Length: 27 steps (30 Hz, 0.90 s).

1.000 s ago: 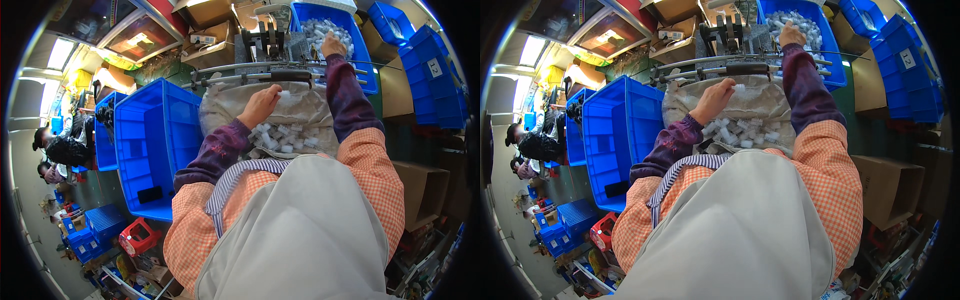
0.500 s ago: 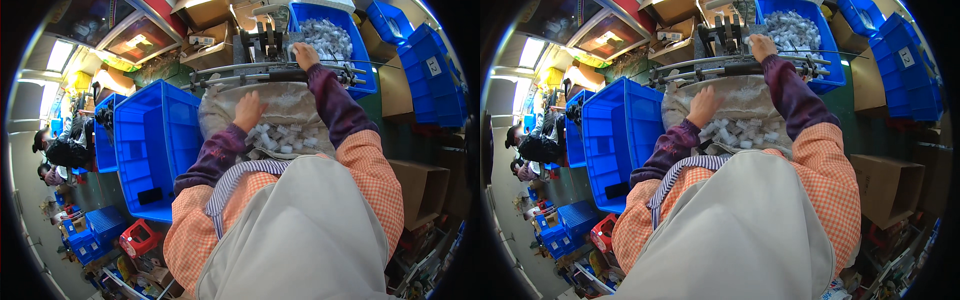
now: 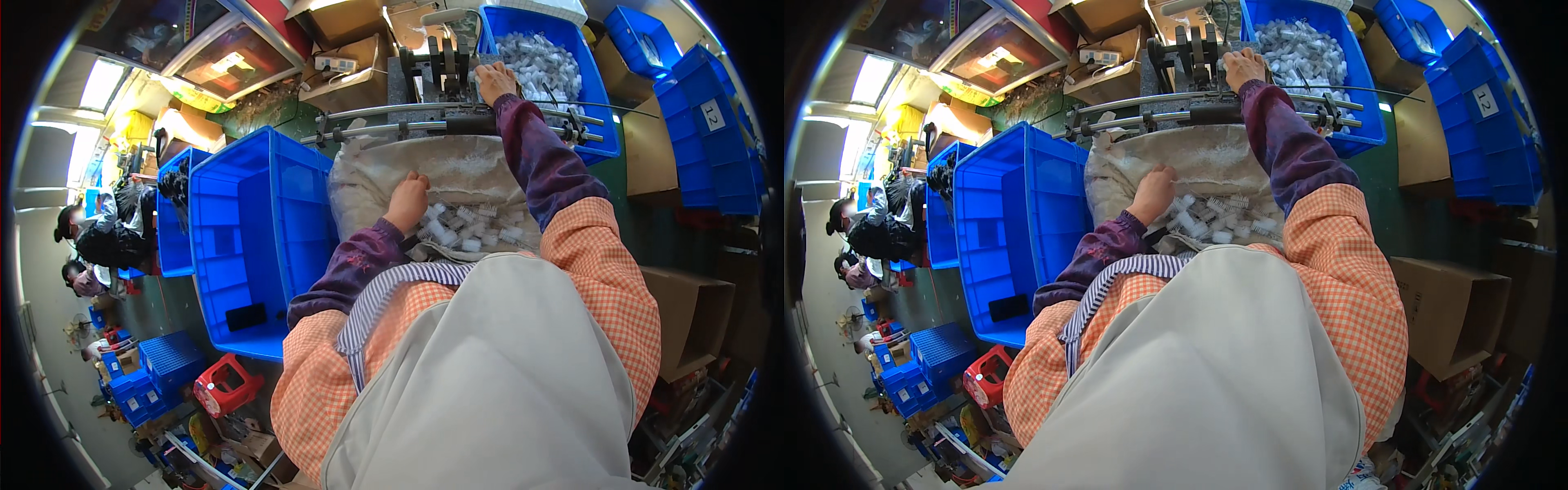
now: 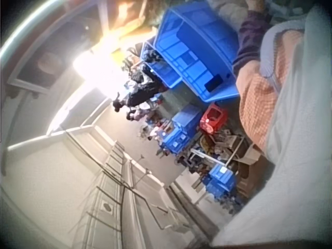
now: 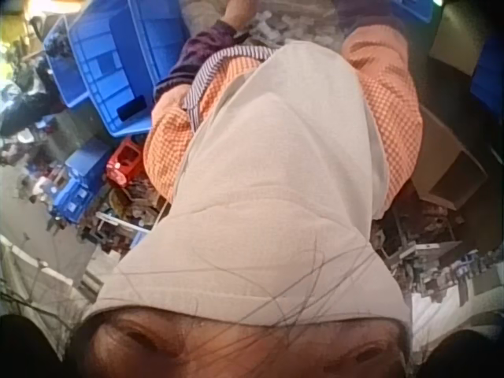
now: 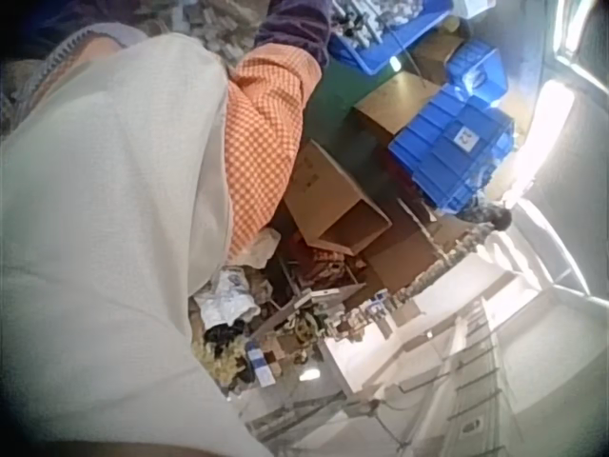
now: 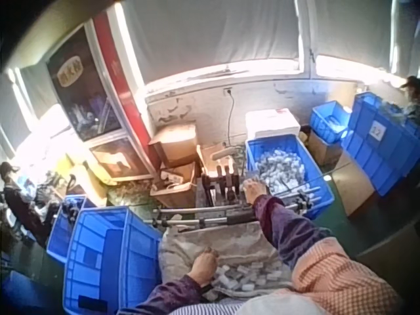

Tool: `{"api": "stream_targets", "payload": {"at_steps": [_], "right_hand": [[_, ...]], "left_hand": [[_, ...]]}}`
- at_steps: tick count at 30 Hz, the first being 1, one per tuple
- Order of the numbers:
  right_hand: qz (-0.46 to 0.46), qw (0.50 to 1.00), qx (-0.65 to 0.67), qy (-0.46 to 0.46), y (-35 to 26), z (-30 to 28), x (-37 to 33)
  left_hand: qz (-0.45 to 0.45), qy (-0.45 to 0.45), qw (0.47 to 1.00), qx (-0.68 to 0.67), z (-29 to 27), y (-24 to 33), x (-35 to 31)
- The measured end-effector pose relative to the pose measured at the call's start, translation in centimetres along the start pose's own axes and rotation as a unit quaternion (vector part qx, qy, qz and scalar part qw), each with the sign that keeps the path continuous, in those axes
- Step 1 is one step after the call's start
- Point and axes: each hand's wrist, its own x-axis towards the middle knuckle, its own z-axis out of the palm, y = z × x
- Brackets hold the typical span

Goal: The person sorts small white plastic components from a large sack into a blue bin. They pick up handfuls of the items, separate them by hand, and place them into the container. The task is repetitive and involves continuous manual handling of the small parts.

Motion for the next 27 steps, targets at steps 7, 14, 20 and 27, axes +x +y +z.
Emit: {"api": "stream_targets", "payload": {"at_steps": [7,14,20,27], "right_hand": [[0.016,1.000,-0.004,0.026,-0.1,0.2,0.1],[0.015,0.997,0.069,-0.012,0.0,-0.5,0.4],[0.095,0.993,0.011,-0.066,0.4,-1.3,0.3],[0.130,0.990,-0.047,-0.022,-0.7,-2.4,-1.8]], "left_hand": [[0.054,0.109,0.992,-0.041,-2.3,1.7,0.4],[0.061,0.129,0.988,-0.057,-1.8,0.8,0.7],[0.027,0.108,0.991,-0.074,-1.1,0.3,0.9],[0.011,0.088,0.991,-0.099,-0.3,-2.5,1.2]]}}
